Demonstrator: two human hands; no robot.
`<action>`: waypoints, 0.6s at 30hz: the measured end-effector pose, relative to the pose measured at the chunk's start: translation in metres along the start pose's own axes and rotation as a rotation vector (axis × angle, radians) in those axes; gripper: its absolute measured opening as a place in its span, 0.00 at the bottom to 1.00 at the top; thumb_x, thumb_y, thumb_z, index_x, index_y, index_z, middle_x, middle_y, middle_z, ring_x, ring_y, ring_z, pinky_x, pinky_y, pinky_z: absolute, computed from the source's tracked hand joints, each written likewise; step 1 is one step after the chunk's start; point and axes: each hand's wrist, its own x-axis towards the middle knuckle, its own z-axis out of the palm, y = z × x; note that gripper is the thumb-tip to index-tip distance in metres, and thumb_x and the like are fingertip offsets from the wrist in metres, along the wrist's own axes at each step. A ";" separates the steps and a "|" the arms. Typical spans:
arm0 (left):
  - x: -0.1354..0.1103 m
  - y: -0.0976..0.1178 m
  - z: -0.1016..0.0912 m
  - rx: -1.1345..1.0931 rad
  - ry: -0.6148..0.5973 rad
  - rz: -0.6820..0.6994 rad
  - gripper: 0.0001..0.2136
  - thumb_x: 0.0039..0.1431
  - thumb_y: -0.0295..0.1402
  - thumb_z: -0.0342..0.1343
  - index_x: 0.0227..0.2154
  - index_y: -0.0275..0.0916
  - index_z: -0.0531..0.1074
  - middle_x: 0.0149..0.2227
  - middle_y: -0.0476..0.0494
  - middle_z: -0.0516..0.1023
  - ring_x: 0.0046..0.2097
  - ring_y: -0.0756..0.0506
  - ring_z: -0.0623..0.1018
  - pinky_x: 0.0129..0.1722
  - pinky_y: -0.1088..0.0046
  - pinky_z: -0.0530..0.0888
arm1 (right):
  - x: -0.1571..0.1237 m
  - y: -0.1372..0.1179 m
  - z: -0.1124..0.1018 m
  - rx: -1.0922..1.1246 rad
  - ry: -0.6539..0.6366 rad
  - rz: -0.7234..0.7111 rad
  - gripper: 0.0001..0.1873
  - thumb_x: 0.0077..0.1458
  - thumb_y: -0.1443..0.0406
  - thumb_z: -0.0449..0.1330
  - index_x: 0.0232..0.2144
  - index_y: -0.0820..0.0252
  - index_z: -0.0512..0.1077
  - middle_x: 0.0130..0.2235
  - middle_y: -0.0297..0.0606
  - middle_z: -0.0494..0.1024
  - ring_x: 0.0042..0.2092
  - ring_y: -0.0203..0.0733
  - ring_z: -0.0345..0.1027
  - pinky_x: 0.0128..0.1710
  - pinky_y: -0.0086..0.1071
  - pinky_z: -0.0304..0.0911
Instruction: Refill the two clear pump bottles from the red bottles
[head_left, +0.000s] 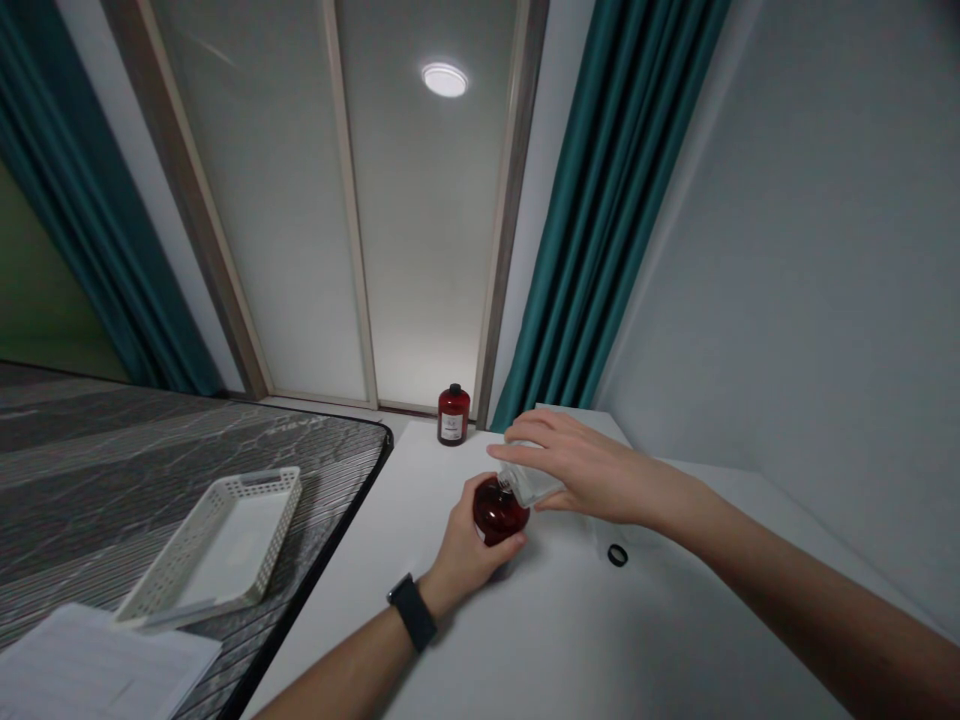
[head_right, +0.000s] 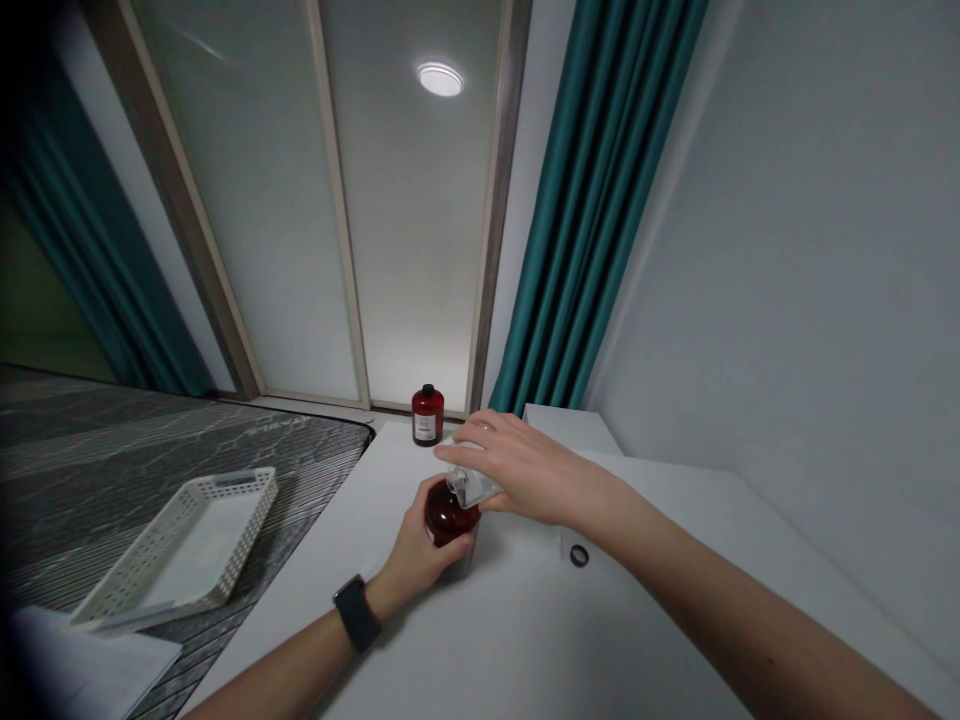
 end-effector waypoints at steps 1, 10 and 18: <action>0.000 0.000 0.000 0.000 0.000 0.001 0.32 0.46 0.36 0.67 0.54 0.39 0.62 0.50 0.39 0.74 0.50 0.38 0.76 0.54 0.56 0.72 | 0.000 0.000 0.000 -0.008 -0.002 -0.003 0.39 0.47 0.65 0.74 0.60 0.59 0.66 0.55 0.47 0.74 0.58 0.54 0.61 0.57 0.49 0.61; 0.001 0.003 0.001 0.015 -0.001 -0.020 0.32 0.45 0.33 0.66 0.54 0.39 0.62 0.50 0.39 0.74 0.51 0.38 0.75 0.55 0.55 0.71 | 0.001 -0.004 -0.003 -0.062 -0.018 -0.011 0.38 0.48 0.65 0.74 0.60 0.56 0.66 0.55 0.46 0.74 0.59 0.54 0.61 0.57 0.50 0.62; 0.000 0.004 0.001 0.018 -0.004 -0.021 0.32 0.45 0.34 0.66 0.54 0.39 0.61 0.50 0.40 0.74 0.50 0.38 0.75 0.54 0.55 0.71 | 0.001 -0.006 -0.005 -0.072 -0.021 -0.017 0.38 0.48 0.65 0.74 0.60 0.57 0.66 0.56 0.46 0.73 0.59 0.54 0.61 0.57 0.50 0.62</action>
